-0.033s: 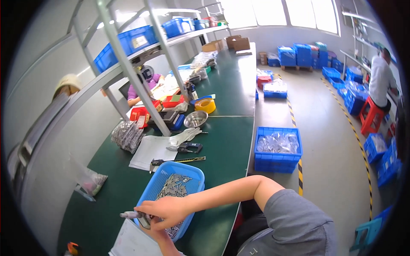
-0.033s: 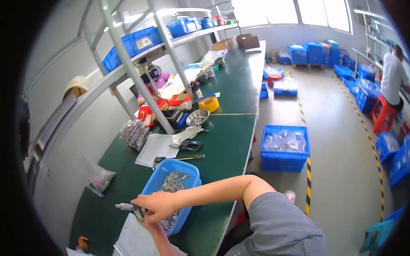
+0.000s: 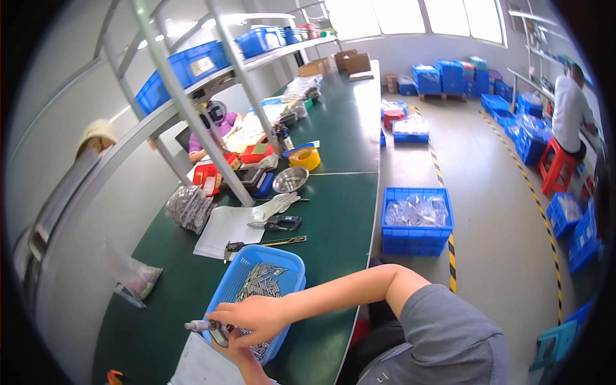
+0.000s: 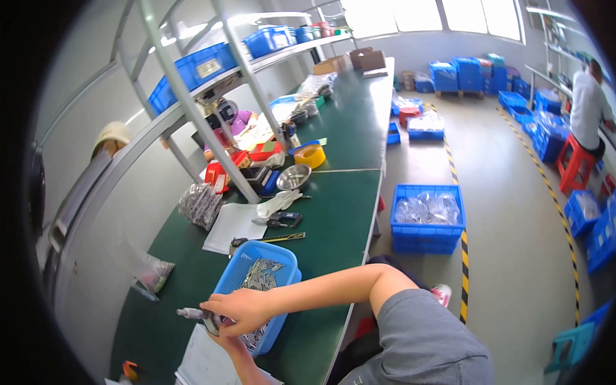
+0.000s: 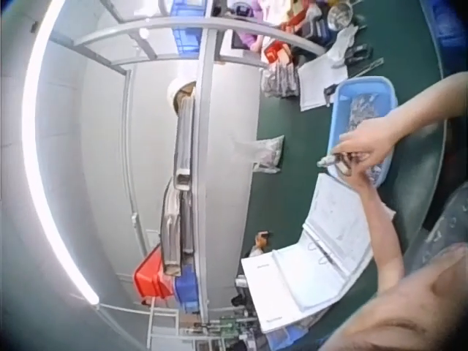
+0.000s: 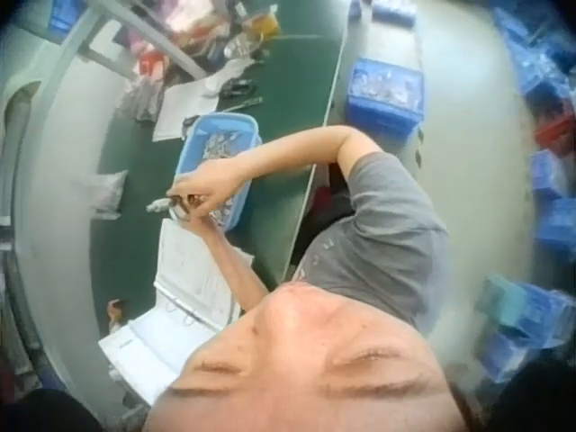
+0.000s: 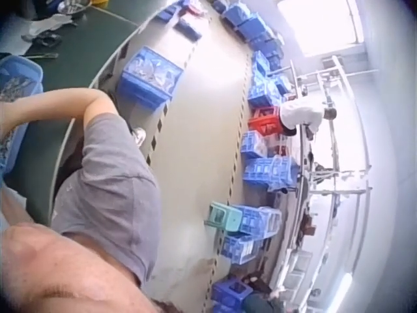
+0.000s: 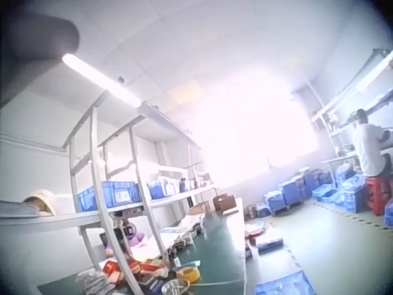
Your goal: Performing quality control by measuring the dimensions of small metal parts using a digital micrometer and reference drawings in a binder.
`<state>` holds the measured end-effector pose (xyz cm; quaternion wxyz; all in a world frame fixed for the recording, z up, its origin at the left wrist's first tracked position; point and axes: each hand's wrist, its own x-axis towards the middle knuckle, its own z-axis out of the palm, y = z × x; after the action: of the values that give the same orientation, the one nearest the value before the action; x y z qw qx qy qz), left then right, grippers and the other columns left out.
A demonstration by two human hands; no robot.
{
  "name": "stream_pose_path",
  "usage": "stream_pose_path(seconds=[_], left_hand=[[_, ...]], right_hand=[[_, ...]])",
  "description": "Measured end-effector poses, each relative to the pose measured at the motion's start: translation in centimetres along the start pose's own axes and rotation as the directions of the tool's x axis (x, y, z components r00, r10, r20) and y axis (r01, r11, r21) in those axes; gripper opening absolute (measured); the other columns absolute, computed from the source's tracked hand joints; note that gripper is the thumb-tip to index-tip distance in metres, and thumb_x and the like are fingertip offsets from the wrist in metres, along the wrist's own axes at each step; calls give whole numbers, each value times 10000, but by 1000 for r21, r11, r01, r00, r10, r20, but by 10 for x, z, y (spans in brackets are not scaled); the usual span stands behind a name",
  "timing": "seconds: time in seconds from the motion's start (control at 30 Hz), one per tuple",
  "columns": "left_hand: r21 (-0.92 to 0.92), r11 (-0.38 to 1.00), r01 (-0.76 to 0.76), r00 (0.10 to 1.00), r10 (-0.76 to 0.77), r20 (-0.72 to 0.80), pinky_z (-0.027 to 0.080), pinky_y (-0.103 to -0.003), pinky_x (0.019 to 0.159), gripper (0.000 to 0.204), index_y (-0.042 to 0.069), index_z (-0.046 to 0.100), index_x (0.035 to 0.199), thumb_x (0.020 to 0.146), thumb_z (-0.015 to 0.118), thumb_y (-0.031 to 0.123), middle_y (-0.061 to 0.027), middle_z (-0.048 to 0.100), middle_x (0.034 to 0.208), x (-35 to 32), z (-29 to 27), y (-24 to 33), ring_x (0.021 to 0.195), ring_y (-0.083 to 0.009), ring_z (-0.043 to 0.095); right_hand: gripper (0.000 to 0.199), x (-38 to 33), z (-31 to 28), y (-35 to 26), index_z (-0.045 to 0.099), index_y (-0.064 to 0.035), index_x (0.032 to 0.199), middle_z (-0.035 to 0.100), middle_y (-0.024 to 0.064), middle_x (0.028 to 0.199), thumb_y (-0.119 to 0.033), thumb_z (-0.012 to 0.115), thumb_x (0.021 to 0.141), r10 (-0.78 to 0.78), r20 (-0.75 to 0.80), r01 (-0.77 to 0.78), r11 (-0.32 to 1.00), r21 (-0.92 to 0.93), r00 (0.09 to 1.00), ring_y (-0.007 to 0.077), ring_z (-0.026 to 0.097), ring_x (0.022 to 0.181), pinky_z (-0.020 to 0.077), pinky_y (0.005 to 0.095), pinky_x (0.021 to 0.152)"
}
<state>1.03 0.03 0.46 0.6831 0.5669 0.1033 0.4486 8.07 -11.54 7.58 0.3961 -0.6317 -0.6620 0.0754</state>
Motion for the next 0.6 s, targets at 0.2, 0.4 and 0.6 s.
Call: stream_pose_path(seconds=[0.2,0.4,0.6], left_hand=[[23,997,-72,980,67,186,410,-256,625,286,9,474,811,570,525,155,-102,515,745,11,-25,1,672,-153,495],[78,922,-379,920,367,138,405,-397,699,378,37,477,953,702,627,277,-118,511,806,-9,-1,4,752,-218,492],[85,983,-162,899,111,425,420,-338,660,331,17,469,872,630,561,223,-125,516,771,-13,150,-10,703,-203,506]], right_hand=[[378,-132,-22,7,449,-51,1091,466,131,1059,-136,548,737,-3,-430,-63,988,-139,903,290,536,873,456,351,704],[132,-299,-52,48,588,-93,830,571,61,827,-114,580,699,334,-753,-548,836,-41,566,236,579,745,480,316,599],[93,-388,-32,38,621,-99,751,595,71,768,-108,542,704,703,-657,-777,564,279,274,237,588,731,478,322,623]])
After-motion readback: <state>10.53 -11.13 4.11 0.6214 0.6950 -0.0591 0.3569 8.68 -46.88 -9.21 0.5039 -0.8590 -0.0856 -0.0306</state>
